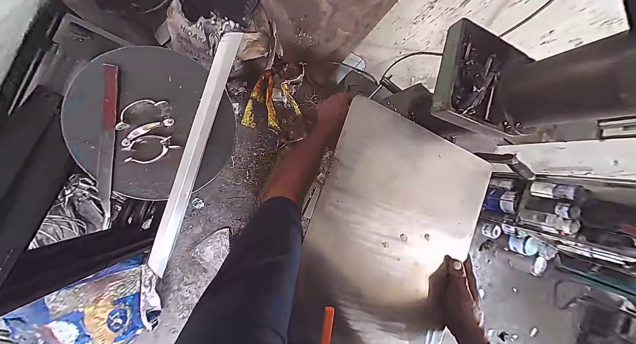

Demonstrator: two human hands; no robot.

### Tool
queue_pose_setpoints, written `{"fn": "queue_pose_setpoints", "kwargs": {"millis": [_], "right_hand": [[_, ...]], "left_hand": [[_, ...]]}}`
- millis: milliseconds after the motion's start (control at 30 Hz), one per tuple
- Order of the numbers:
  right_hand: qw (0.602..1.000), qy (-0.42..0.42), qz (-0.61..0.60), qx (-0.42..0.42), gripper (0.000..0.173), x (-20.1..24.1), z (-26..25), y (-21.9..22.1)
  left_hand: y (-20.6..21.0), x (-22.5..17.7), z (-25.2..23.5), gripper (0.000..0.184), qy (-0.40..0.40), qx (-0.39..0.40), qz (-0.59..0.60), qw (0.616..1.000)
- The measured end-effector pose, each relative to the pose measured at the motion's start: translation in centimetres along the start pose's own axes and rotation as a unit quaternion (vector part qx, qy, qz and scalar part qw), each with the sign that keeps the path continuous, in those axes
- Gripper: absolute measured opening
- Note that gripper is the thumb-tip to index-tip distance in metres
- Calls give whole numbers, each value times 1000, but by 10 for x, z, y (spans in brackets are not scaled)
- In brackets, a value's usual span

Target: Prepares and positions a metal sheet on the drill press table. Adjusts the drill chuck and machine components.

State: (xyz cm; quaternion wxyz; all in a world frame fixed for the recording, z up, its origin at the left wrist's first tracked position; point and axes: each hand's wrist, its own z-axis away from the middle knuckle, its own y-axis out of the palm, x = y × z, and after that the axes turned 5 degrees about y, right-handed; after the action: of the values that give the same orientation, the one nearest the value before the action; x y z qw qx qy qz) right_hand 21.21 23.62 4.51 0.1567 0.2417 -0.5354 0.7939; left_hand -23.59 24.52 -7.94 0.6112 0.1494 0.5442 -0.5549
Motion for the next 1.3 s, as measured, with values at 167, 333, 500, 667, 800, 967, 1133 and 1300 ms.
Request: {"fn": "queue_pose_setpoints", "kwargs": {"millis": [167, 333, 500, 667, 800, 967, 1133, 1300], "right_hand": [[1000, -6, -24, 0, 74, 0, 0, 1], [998, -28, -45, 14, 78, 2, -3, 0], [998, -21, -50, 27, 77, 5, -4, 2], [999, -5, -25, 19, 65, 9, 0, -3], [998, -9, -24, 49, 77, 8, 1, -9], [995, -51, -47, 73, 77, 7, -7, -9], [954, -235, 22, -185, 60, 6, 21, -12], [902, -382, -168, 110, 31, 45, 145, -3]], "left_hand": [[3, -6, -15, 36, -8, 10, -39, 999], [-6, -7, 16, 40, -19, 59, -19, 998], [20, 68, 50, 44, 20, 11, 44, 999], [20, 141, 128, 42, -58, -81, 314, 944], [-19, 128, 234, 39, 9, -214, 389, 896], [-58, 65, 360, 47, 190, -330, 370, 847], [-23, -4, 439, 37, 298, -258, 293, 871], [45, -64, 467, 49, 344, -73, 352, 867]]}}
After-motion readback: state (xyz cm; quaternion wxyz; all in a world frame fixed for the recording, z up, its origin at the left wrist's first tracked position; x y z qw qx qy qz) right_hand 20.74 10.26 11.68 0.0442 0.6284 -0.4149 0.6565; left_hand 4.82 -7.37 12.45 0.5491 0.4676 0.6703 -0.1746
